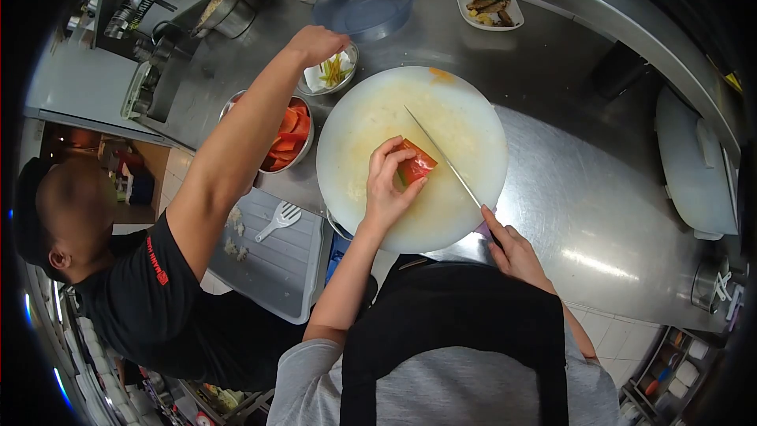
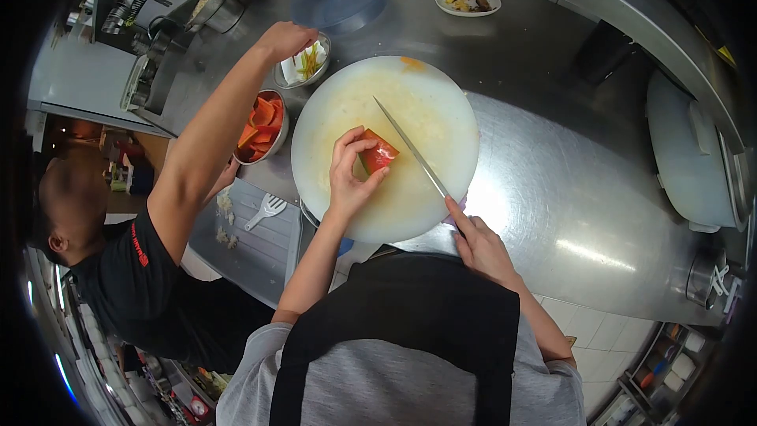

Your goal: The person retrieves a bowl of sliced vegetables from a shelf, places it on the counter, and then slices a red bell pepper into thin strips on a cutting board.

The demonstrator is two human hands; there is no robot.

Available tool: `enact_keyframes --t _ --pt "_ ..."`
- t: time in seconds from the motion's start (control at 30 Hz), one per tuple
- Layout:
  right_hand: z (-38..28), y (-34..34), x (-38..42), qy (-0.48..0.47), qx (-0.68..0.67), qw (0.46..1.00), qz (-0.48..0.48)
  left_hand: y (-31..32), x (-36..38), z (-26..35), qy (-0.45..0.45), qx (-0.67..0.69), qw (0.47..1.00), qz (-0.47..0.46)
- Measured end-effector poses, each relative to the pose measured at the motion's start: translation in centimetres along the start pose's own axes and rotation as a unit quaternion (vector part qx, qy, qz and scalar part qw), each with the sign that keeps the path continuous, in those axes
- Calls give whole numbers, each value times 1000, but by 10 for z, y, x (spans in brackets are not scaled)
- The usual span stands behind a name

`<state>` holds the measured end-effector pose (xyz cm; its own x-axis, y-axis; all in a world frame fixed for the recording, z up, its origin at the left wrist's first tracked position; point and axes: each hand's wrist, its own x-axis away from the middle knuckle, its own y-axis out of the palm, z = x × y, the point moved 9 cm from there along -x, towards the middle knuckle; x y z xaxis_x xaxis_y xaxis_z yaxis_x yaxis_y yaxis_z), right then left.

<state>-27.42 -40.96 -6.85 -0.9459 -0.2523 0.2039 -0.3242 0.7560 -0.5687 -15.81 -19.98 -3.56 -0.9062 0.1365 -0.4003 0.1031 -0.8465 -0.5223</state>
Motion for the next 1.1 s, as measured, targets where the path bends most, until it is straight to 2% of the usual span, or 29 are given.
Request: enact_keyframes --t 0.13,0.2,0.23,0.3,0.4,0.47,0.57,1.1 --pt "-1 0 2 3 4 1000 4 18 4 -6 35 -21 998 -56" --pt "-2 -1 4 4 7 1000 7 35 7 -4 85 -91 986 -114" --pt "-2 1 5 9 12 1000 -8 35 6 -2 87 -89 985 -117" --pt "0 2 7 19 17 999 -23 34 7 11 148 -172 968 -111" --pt "-2 7 11 15 24 999 -44 40 6 2 120 -131 977 -114" --pt "-2 10 13 47 60 995 -71 40 5 4 119 -136 977 -110" --pt "-4 12 16 66 41 993 -93 40 6 6 117 -152 976 -105" --pt "4 11 11 51 67 991 -102 40 4 8 126 -185 969 -104"
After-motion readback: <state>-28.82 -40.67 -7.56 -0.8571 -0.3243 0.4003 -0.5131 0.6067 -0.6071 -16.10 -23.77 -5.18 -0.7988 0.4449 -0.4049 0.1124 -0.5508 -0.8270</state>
